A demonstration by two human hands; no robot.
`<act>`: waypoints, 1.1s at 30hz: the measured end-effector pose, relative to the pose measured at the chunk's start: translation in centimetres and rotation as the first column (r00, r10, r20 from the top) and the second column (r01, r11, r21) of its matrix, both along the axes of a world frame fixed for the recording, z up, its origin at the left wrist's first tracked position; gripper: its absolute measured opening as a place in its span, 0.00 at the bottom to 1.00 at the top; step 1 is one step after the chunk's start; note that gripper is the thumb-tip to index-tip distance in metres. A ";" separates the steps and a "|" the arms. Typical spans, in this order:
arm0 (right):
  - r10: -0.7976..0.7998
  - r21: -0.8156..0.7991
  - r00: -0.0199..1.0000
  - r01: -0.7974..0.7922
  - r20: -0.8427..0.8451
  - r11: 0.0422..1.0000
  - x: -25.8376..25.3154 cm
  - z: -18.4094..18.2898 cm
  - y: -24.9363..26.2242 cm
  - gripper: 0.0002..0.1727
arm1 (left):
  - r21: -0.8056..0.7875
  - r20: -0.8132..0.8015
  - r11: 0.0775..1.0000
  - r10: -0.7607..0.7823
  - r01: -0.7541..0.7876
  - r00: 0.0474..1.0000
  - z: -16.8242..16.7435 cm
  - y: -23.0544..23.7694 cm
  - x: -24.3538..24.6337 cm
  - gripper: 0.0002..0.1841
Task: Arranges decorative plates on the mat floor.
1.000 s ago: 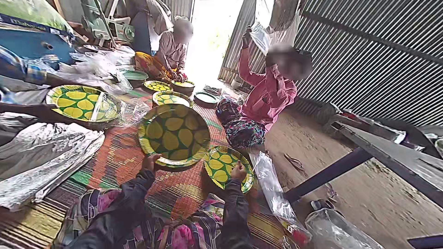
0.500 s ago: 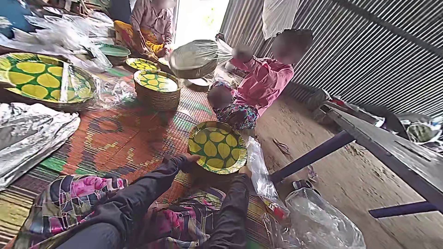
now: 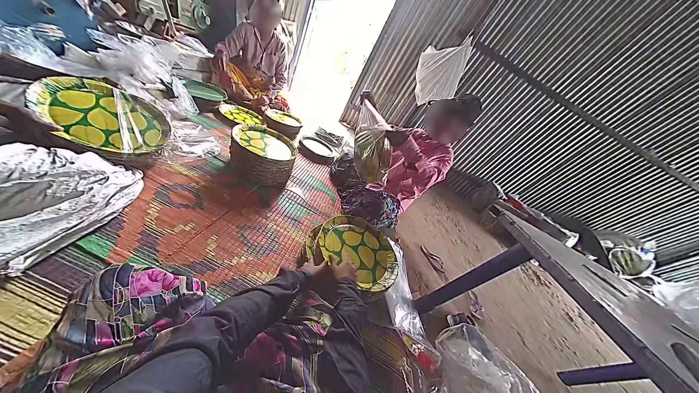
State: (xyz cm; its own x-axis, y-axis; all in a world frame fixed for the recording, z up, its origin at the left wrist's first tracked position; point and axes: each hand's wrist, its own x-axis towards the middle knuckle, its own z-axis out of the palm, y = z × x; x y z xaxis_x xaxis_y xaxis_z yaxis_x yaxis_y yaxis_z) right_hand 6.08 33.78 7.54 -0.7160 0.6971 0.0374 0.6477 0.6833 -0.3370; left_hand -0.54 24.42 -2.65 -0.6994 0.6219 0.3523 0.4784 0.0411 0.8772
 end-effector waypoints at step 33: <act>0.631 0.145 0.636 -0.746 0.445 0.650 -3.4 -2.3 -11.7 0.27 | -0.949 0.074 0.316 0.208 0.004 0.975 2.6 -23.8 1.1 0.38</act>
